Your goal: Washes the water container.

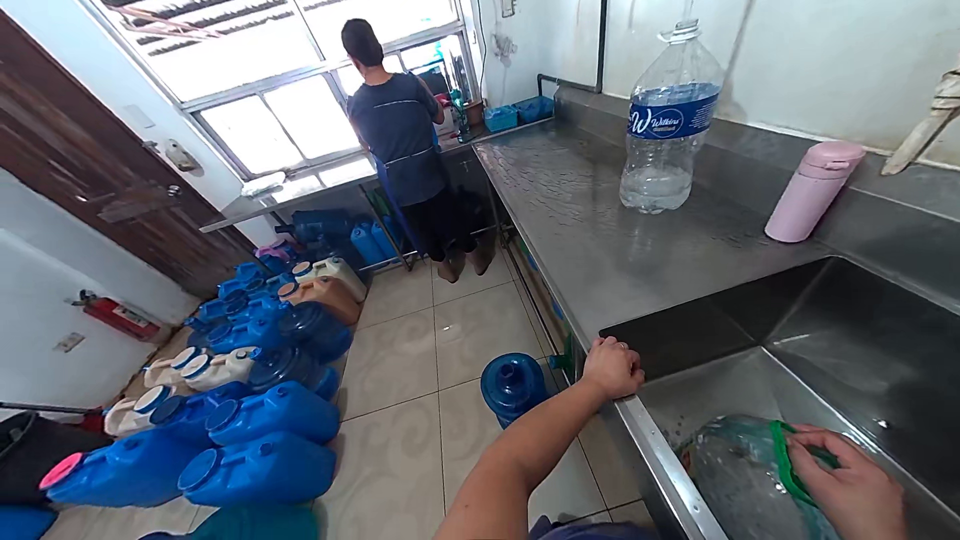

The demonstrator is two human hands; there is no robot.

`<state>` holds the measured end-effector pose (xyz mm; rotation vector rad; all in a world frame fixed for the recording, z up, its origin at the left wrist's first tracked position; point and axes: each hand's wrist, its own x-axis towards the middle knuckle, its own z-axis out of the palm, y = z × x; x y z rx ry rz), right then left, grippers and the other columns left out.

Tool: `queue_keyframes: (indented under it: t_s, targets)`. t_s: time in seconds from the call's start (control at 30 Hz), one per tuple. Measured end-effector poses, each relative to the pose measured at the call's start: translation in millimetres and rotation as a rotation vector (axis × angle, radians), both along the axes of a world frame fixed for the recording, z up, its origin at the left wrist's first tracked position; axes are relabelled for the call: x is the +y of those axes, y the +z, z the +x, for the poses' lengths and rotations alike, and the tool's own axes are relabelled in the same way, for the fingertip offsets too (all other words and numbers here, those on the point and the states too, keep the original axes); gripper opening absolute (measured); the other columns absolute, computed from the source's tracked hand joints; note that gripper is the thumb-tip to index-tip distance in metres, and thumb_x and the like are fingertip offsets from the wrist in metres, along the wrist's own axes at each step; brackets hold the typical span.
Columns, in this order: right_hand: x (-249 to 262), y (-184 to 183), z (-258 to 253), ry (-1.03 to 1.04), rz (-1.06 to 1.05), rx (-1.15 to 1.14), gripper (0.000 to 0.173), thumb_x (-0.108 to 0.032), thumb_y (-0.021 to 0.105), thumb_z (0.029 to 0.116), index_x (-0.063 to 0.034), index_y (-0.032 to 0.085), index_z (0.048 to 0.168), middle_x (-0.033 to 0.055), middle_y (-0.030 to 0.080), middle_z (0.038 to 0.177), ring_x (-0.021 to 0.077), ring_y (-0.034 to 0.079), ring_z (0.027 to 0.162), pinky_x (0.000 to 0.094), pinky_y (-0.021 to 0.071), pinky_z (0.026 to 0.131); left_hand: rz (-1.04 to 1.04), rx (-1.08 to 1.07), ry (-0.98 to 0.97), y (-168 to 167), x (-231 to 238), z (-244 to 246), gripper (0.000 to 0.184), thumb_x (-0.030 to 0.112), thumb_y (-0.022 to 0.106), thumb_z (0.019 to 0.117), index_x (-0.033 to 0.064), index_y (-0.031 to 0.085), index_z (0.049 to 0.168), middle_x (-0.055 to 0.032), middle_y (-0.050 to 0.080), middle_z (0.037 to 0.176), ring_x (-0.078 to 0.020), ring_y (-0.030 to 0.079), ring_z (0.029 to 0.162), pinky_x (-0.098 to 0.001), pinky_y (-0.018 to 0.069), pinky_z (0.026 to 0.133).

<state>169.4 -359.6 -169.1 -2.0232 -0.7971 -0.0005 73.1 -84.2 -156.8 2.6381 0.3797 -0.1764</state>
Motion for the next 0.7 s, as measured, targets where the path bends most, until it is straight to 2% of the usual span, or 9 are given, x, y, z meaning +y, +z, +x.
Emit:
queue_keyframes:
  t_s: [0.27,0.7]
  targets:
    - [2.7,2.6,-0.6,0.000,0.018,-0.020,0.020,0.002,0.059,0.0881,0.0208,0.064,0.088,0.0412,0.064,0.108,0.0491,0.063,0.104,0.0517,0.0490,0.094,-0.001,-0.003,-0.001,0.7,0.5,0.7,0.032,0.022,0.052,0.1025,-0.0022,0.071,0.109,-0.0208,0.067,0.117,-0.0353,0.055,0.124,-0.0516,0.0306,0.112]
    - [2.0,2.1,0.6,0.019,0.013,-0.017,0.021,0.001,0.059,0.0884,0.0220,0.064,0.089,0.0420,0.064,0.109,0.0509,0.063,0.107,0.0533,0.0484,0.096,-0.011,-0.019,0.001,-0.6,0.7,0.4,0.031,0.021,0.053,0.1024,-0.0024,0.072,0.110,-0.0215,0.067,0.118,-0.0356,0.055,0.124,-0.0519,0.0303,0.113]
